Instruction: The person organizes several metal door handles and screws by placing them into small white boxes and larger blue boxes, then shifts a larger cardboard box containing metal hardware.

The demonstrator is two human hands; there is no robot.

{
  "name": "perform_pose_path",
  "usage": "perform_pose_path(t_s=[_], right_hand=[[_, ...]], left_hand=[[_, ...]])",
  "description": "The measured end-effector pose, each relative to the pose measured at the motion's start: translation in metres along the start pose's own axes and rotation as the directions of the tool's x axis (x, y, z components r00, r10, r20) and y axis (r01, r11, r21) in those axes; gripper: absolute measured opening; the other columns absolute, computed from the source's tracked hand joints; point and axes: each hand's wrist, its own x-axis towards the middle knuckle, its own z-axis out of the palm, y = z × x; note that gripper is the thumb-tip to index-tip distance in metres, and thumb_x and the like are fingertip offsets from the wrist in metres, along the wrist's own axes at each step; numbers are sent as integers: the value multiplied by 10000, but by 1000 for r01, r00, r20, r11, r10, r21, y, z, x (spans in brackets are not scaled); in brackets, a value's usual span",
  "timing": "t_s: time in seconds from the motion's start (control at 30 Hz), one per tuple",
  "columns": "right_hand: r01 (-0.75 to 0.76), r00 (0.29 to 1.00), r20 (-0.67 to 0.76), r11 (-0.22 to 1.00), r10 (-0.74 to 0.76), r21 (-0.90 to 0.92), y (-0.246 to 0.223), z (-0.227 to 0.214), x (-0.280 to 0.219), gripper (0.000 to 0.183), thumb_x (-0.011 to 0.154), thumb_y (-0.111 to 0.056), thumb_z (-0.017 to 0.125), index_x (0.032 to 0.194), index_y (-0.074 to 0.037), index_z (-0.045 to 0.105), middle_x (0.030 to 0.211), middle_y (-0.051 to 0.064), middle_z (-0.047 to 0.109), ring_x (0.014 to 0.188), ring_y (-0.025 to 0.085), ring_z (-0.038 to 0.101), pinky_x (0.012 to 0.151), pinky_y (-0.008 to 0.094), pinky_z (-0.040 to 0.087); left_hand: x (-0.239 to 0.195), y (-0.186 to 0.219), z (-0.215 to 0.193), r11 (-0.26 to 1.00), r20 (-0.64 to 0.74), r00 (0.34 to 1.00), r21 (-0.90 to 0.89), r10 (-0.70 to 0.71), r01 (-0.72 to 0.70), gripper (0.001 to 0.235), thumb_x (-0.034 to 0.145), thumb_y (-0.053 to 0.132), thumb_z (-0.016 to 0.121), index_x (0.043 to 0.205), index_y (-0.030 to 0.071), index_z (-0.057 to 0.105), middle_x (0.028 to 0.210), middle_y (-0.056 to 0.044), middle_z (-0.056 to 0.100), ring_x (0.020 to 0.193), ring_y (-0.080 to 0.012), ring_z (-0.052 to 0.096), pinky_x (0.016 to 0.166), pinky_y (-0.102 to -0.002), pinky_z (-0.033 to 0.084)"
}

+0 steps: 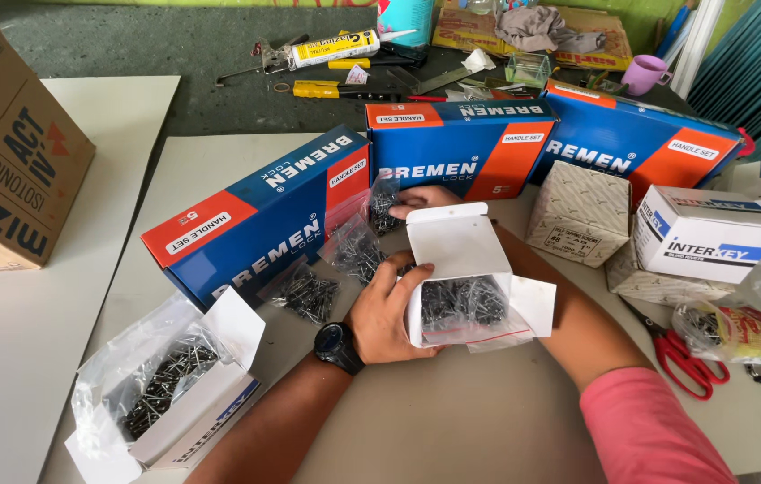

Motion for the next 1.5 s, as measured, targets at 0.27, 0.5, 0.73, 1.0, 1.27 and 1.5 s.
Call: perform_pose_path(t_s=[0.27,0.5,0.73,1.0,1.27,1.5], right_hand=[[-34,997,-60,995,40,95,-19,-9,-47,569,903,-311,724,1393,-44,614,1398,188,630,1339,281,554,1139,429,412],[342,794,-572,930,-207,138,30,-57,-165,427,863,-127,827,1240,-17,660,1128,132,644,1091,200,649,1077,318,500],[355,765,-585,934,-271,31,19,-56,-204,216,953,-28,687,1146,25,607,1117,221,708,968,281,745,732,367,644],[-42,975,-222,984,2,-173,-14,1,-165,659,1007,-69,578,1601,33,309,1552,248,428,1297,218,573,1068,200,482],[229,947,-72,816,-312,-530,74,-30,-154,791,835,-280,790,1540,-148,457,1557,209,436,1410,434,444,1148,455,383],[-172,831,-551,907,-77,-386,86,-63,-225,373,1106,-317,461,1103,-126,782,969,144,788,914,329,756,793,417,580]], left_hand=[[6,1,-2,987,-1,997,-145,-77,76,1002,607,499,911,1420,99,484,1296,-243,504,1065,-490,651,876,-518,571],[6,4,-3,973,60,990,-186,-127,136,1051,592,406,964,1444,80,442,1310,-250,474,1068,-518,634,854,-570,565],[3,4,-2,974,86,987,-173,-135,148,1085,562,384,981,1457,99,440,1329,-242,461,1093,-521,625,878,-570,562],[2,4,-4,970,127,978,-159,-166,186,1104,565,384,977,1479,120,417,1344,-223,442,1108,-523,614,872,-573,564],[4,4,-6,963,142,973,-172,-185,208,1127,561,373,983,1488,109,399,1337,-232,437,1101,-542,603,860,-596,561],[5,4,-6,961,152,970,-170,-192,217,1165,557,366,992,1509,108,372,1352,-237,422,1129,-546,591,883,-596,554]])
